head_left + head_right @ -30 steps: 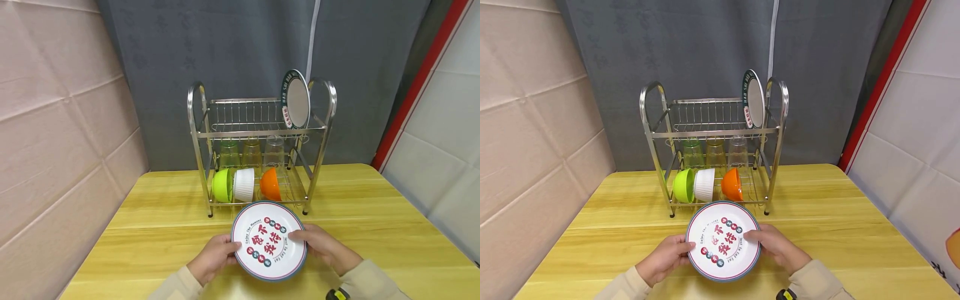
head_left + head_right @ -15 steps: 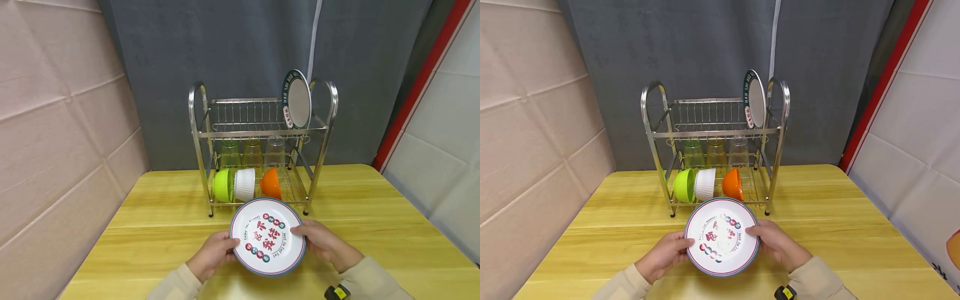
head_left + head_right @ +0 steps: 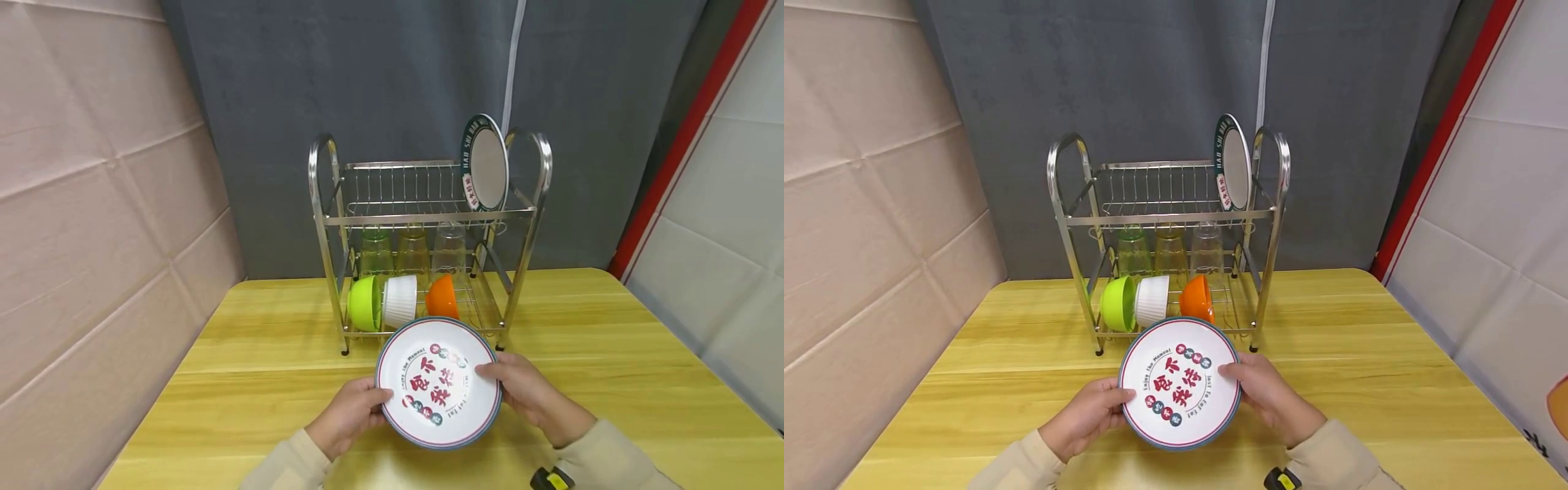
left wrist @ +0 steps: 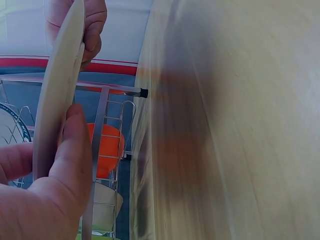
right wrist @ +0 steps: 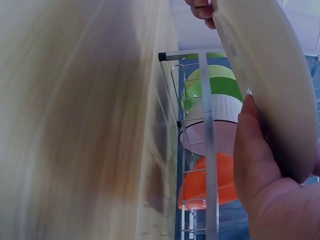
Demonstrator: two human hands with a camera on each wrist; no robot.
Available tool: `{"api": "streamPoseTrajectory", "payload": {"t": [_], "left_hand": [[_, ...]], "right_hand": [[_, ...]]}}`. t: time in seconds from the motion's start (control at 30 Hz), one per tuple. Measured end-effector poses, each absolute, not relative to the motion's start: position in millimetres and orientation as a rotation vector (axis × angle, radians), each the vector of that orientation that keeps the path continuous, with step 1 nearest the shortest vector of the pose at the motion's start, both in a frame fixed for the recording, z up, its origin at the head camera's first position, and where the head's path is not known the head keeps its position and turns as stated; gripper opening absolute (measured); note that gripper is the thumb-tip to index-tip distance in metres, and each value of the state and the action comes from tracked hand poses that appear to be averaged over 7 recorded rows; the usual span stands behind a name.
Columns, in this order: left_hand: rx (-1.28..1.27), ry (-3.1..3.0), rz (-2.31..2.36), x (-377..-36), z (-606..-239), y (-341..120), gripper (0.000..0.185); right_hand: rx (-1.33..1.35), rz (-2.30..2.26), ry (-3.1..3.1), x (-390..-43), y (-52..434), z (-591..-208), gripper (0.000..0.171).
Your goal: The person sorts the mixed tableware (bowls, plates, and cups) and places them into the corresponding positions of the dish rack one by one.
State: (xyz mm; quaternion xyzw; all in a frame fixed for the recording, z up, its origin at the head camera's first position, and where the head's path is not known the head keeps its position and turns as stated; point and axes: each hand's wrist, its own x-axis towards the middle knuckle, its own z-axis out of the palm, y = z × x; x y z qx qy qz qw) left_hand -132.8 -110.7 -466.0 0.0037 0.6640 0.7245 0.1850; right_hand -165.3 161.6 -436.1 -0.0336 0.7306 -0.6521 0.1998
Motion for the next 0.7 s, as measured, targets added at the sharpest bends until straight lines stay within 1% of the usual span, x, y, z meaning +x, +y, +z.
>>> {"api": "streamPoseTrajectory", "payload": {"t": [0.37, 0.7], "left_hand": [[0.006, 1.887, 2.047, -134.1, -459.7, -105.3, 0.035], [0.006, 1.963, 2.005, -134.4, -453.4, -105.1, 0.032]], "right_hand": [[-0.079, -1.758, 2.203, -161.6, 161.5, -420.8, 0.04], [-0.066, -1.703, 2.304, -163.3, 156.7, -404.5, 0.038]]}}
